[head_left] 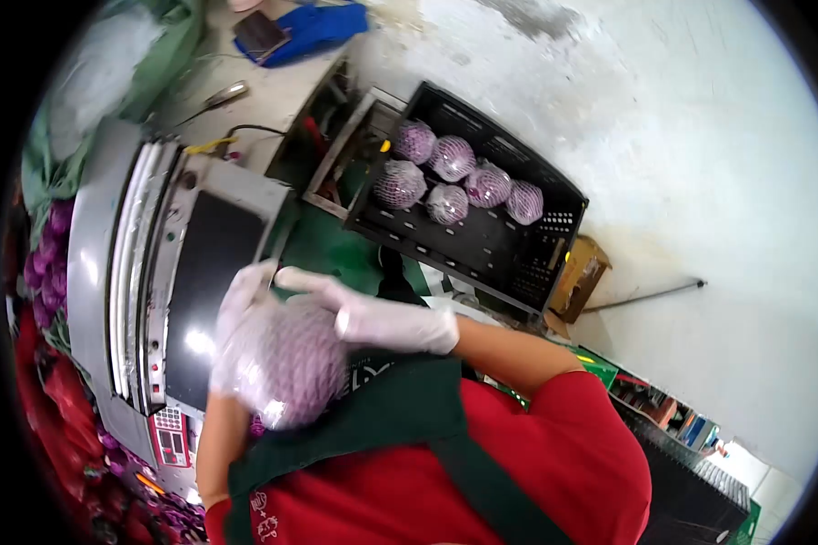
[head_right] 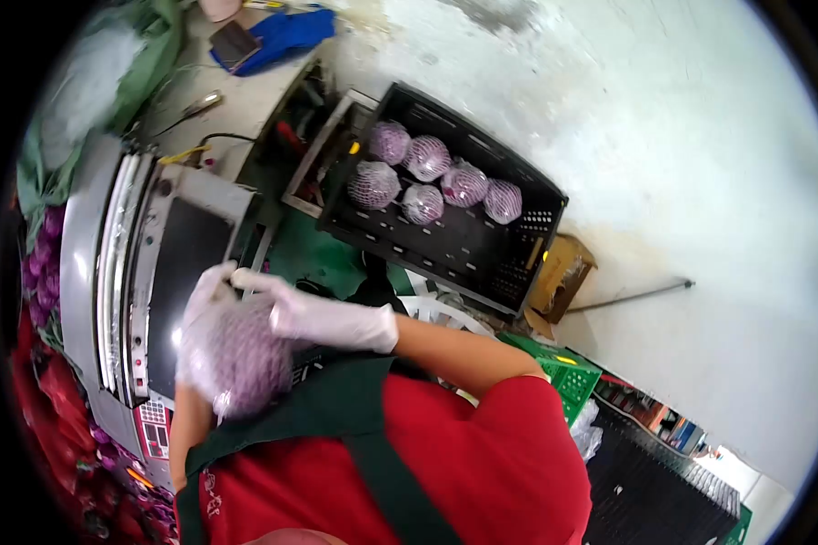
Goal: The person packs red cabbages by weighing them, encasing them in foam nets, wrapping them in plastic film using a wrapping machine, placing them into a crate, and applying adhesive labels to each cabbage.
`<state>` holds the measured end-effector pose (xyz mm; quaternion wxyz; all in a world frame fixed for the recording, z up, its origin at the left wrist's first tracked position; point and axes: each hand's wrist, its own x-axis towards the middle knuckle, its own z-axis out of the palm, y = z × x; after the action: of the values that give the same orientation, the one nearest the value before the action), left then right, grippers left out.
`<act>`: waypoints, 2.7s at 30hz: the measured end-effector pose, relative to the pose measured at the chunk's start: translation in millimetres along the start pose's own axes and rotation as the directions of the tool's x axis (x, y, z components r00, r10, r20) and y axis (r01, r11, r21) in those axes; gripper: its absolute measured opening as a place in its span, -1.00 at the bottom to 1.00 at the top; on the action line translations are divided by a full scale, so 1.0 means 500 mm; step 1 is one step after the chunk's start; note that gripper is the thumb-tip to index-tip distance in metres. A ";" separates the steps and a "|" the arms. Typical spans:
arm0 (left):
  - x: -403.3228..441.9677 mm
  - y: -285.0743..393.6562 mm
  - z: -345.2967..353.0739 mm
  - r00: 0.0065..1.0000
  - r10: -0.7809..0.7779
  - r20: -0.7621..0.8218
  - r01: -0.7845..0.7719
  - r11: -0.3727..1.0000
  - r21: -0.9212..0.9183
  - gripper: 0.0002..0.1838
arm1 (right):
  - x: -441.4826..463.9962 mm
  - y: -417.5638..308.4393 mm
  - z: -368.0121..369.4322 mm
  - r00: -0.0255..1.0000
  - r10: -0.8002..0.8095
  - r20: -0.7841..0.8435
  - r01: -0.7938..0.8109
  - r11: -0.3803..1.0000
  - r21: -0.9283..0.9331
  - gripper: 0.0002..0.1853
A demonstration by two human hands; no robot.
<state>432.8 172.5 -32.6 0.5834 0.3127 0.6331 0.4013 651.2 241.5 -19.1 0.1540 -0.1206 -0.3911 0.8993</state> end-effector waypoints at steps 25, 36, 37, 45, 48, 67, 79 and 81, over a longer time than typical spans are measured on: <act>-0.150 0.020 -0.091 0.824 0.060 -0.564 -0.260 0.924 -0.281 -0.65 | 0.073 -0.058 -0.425 0.598 -0.599 -0.532 -0.174 0.551 -0.816 -0.66; -0.145 0.004 -0.935 0.340 0.139 -0.930 -0.433 0.901 -0.023 -0.18 | 1.035 -0.048 0.297 0.912 0.389 0.132 -0.207 0.713 -0.670 -0.64; -0.079 -0.064 -1.032 0.267 0.283 -0.921 -0.354 0.918 0.180 -0.05 | 1.125 0.006 0.300 0.887 0.451 0.097 -0.261 0.663 -0.701 -0.64; 0.163 -0.002 -1.185 0.293 -0.215 -0.932 0.459 0.886 -0.061 0.28 | 1.374 0.170 0.463 0.951 0.300 0.070 -0.129 0.595 -0.794 -0.78; 0.207 -0.040 -1.223 0.204 -0.134 -0.970 0.387 0.921 -0.045 -0.04 | 1.338 0.079 0.504 0.930 0.106 0.351 0.219 0.609 -0.763 -0.77; -0.402 -0.250 -0.802 0.007 0.711 -0.703 0.573 0.574 0.586 -0.14 | 1.286 -0.184 -0.143 0.960 -0.138 0.242 -0.118 -0.988 -0.097 -0.63; -0.378 -0.132 -0.625 -0.143 0.662 -0.736 0.352 0.729 0.587 -0.18 | 0.882 -0.257 0.323 0.885 -0.210 0.416 0.459 0.235 -0.857 -0.84; -0.312 -0.029 -0.530 -0.126 0.559 -0.820 -0.164 0.803 0.573 -0.28 | 0.802 -0.174 0.360 0.886 0.039 0.462 0.424 0.335 -0.841 -0.82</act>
<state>191.0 -7.3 30.0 -0.2208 0.1825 0.7842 0.5504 236.2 326.7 126.2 0.0829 0.0503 -0.8625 0.4966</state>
